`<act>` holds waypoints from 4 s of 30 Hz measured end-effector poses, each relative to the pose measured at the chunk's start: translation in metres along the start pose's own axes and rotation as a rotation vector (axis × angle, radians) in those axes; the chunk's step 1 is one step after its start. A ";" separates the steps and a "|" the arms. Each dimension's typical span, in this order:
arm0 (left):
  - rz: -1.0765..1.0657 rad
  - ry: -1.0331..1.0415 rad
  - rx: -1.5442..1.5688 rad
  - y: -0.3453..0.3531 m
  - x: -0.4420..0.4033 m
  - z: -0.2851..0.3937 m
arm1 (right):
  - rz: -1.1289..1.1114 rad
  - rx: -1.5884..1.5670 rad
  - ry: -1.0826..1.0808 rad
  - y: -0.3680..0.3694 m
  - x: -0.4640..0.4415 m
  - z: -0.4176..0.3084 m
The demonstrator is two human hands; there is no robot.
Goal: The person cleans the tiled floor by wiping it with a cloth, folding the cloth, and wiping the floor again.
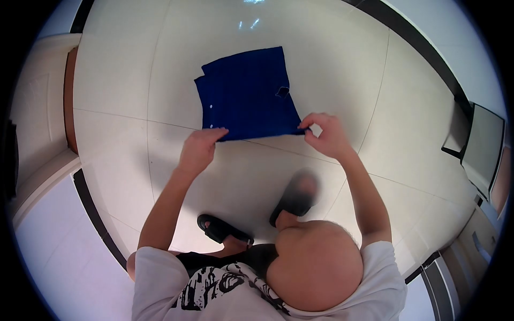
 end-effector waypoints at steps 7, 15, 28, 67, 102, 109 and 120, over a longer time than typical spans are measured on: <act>-0.026 -0.197 0.109 -0.006 -0.014 -0.017 | 0.026 -0.074 0.032 -0.005 -0.019 0.022; 0.050 -0.354 0.013 -0.047 -0.086 -0.058 | 0.159 -0.226 0.050 -0.010 -0.119 0.020; 0.530 -0.853 0.039 0.035 -0.051 -0.118 | 0.212 0.557 -0.379 0.087 -0.118 0.019; 0.594 -1.020 0.441 0.077 -0.085 -0.066 | 0.253 0.698 -0.369 0.125 -0.097 0.021; 0.523 -0.564 -0.121 0.076 -0.074 -0.063 | 0.226 0.679 -0.357 0.125 -0.098 0.016; 0.657 -0.691 0.142 0.083 -0.066 -0.053 | 0.324 0.501 -0.314 0.112 -0.119 0.010; 0.771 -0.662 0.199 0.079 -0.059 -0.046 | 0.015 0.512 -0.184 0.140 -0.239 -0.010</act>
Point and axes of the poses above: each hand's wrist, its own x-axis away from the middle knuckle, its own y-axis out of the palm, z = x × y, the point moved 6 cm from there along -x, towards the middle knuckle, and after that the axes turned 3 degrees about z, right-handed, at the moved point
